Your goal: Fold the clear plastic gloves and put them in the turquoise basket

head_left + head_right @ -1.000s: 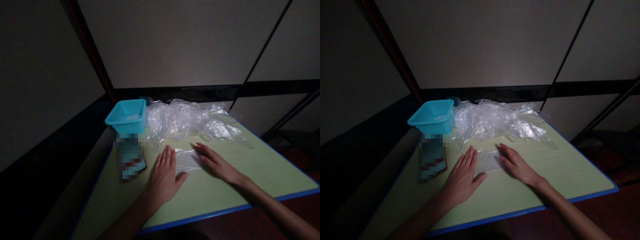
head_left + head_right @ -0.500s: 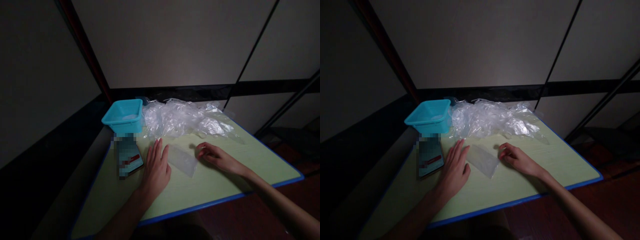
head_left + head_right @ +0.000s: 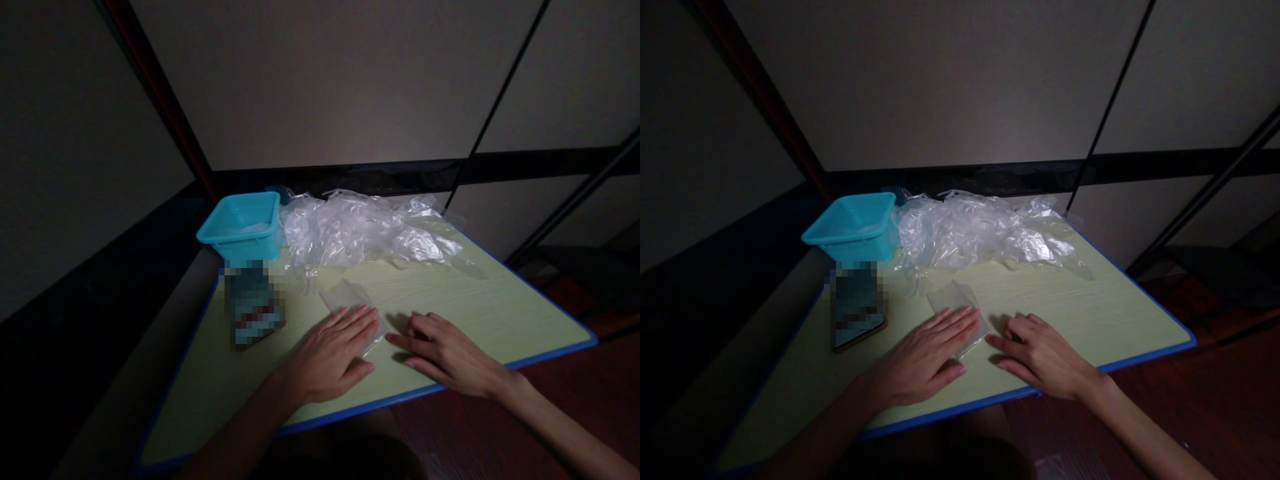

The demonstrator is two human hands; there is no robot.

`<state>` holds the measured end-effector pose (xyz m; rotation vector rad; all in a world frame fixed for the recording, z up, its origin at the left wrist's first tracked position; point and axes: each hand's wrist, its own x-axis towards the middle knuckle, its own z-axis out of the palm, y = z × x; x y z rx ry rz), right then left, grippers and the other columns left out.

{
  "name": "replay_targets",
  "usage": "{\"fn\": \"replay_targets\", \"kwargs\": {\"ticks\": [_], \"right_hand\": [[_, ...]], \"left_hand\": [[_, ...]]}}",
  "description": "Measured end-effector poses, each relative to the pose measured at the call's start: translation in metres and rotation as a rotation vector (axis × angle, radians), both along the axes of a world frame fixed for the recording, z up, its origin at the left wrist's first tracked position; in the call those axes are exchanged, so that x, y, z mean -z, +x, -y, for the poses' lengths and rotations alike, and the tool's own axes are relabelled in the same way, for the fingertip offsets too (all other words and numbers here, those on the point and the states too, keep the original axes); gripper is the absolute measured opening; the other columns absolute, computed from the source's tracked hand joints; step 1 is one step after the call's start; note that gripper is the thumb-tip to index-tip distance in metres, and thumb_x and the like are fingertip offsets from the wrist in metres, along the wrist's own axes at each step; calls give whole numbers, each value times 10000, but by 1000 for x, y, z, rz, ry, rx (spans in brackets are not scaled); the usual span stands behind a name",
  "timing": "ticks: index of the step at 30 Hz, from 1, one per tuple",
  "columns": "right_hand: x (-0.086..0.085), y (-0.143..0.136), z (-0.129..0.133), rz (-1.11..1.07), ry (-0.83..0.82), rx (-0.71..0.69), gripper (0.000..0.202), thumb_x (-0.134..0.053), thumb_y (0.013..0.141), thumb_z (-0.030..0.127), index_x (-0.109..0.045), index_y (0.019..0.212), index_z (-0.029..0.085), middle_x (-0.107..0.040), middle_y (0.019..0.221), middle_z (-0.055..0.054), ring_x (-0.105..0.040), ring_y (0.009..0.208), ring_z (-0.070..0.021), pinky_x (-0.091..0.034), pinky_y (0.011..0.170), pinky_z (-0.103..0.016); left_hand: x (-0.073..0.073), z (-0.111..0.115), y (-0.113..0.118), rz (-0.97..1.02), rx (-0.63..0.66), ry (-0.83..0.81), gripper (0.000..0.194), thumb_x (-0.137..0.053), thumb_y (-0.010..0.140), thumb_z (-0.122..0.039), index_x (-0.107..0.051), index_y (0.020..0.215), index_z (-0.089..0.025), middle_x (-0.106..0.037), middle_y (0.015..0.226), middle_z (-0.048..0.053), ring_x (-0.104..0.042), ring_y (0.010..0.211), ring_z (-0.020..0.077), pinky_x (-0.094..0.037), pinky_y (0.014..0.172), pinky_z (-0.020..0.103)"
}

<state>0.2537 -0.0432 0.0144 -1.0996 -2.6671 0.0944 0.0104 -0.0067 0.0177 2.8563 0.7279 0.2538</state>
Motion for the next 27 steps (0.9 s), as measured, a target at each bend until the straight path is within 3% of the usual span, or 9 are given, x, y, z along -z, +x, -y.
{"fn": "replay_targets", "kwargs": {"ticks": [15,27], "right_hand": [[0,0,0,29,38,52,426,-369,917,423,-520,1233,181,-572,841,-79,-494,778,-199,-395,686,-332],[-3,-2,1,26,1,54,428,-376,913,431,-514,1234,182,-541,871,-84,-491,807,-210,-399,714,-353]], "left_hand": [[0,0,1,-40,23,-17,589,-486,861,-420,-263,1382,-258,-233,1470,28,-161,1355,190,-166,1099,394],[-2,0,1,-40,21,-37,581,-457,867,-471,-300,1373,-231,-238,1469,55,-177,1353,204,-166,1098,389]]}}
